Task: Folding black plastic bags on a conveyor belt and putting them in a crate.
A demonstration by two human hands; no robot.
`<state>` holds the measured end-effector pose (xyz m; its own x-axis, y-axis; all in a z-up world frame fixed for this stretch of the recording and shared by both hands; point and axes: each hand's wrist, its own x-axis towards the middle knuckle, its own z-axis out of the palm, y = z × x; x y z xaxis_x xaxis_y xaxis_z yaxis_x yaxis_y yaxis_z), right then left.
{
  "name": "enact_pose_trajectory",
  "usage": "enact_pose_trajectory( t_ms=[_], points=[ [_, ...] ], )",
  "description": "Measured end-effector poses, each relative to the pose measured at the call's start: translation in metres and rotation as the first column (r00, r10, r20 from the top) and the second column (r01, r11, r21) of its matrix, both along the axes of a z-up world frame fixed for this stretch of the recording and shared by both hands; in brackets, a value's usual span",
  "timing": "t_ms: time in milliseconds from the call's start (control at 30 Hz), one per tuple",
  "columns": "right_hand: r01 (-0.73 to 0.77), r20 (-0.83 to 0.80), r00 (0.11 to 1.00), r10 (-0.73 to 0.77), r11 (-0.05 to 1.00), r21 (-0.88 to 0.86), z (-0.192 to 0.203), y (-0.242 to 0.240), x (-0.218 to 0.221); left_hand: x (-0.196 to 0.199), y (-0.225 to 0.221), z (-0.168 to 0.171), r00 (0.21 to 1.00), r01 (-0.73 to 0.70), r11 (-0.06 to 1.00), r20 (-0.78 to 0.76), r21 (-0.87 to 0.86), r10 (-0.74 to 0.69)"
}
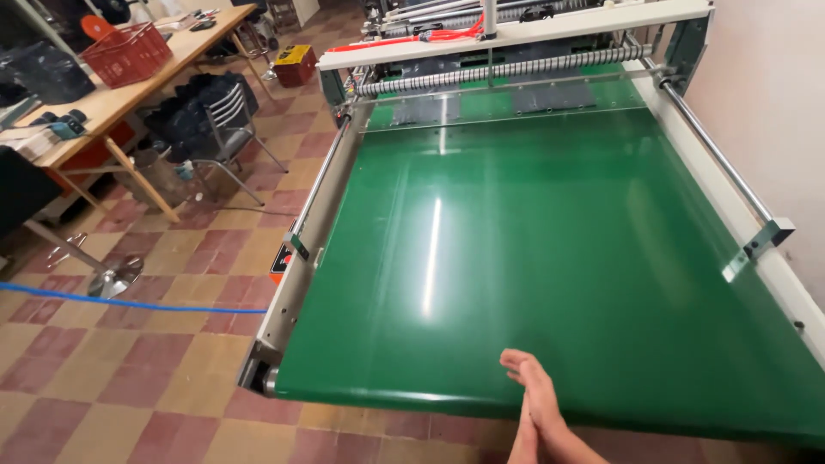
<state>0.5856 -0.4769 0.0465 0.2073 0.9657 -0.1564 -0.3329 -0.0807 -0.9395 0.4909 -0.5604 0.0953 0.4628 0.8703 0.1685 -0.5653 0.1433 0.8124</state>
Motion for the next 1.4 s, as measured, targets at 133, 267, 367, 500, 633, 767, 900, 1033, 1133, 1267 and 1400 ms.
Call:
enact_pose_trajectory(
  t_ms=[133, 267, 367, 500, 633, 767, 900, 1033, 1133, 1267, 1400],
  points=[
    [-0.123, 0.331, 0.942, 0.050, 0.971, 0.205, 0.035, -0.042, -0.010, 0.010, -0.007, -0.014, 0.863, 0.056, 0.969, 0.499, -0.240, 0.074],
    [-0.279, 0.653, 0.757, -0.015, 0.896, 0.345, 0.069, -0.079, -0.031, -0.010, -0.015, -0.015, 0.931, 0.121, 0.915, 0.363, -0.386, 0.030],
    [-0.345, 0.757, 0.646, -0.093, 0.850, 0.399, 0.078, -0.104, -0.046, -0.032, -0.024, -0.015, 0.963, 0.159, 0.851, 0.270, -0.501, -0.020],
    [-0.464, 0.833, 0.533, -0.147, 0.773, 0.433, 0.079, -0.097, -0.046, -0.056, -0.017, -0.010, 0.946, 0.227, 0.764, 0.324, -0.604, -0.025],
    [-0.570, 0.848, 0.513, -0.135, 0.685, 0.454, 0.100, -0.073, -0.055, -0.073, -0.006, -0.044, 0.977, 0.187, 0.721, 0.204, -0.667, -0.065],
    [-0.567, 0.839, 0.527, -0.138, 0.677, 0.468, 0.092, -0.058, -0.074, -0.087, 0.001, -0.133, 0.851, 0.392, 0.864, 0.482, -0.316, -0.210],
    [-0.537, 0.814, 0.577, -0.063, 0.721, 0.437, 0.067, -0.045, -0.089, -0.128, 0.011, -0.041, 0.939, 0.339, 0.821, 0.215, -0.459, -0.267],
    [-0.501, 0.805, 0.592, 0.042, 0.801, 0.327, 0.038, -0.029, -0.104, -0.158, 0.021, -0.028, 0.931, 0.364, 0.804, 0.169, -0.470, -0.323],
    [-0.426, 0.792, 0.607, 0.067, 0.868, 0.253, 0.022, -0.037, -0.117, -0.178, 0.018, -0.036, 0.908, 0.381, 0.758, 0.057, -0.530, -0.416],
    [-0.344, 0.716, 0.694, 0.075, 0.908, 0.238, 0.017, -0.042, -0.130, -0.197, 0.019, -0.059, 0.890, 0.427, 0.806, 0.033, -0.410, -0.454],
    [-0.319, 0.699, 0.709, 0.089, 0.925, 0.206, 0.008, -0.035, -0.134, -0.229, 0.027, -0.036, 0.872, 0.467, 0.838, -0.009, -0.282, -0.489]
  ],
)
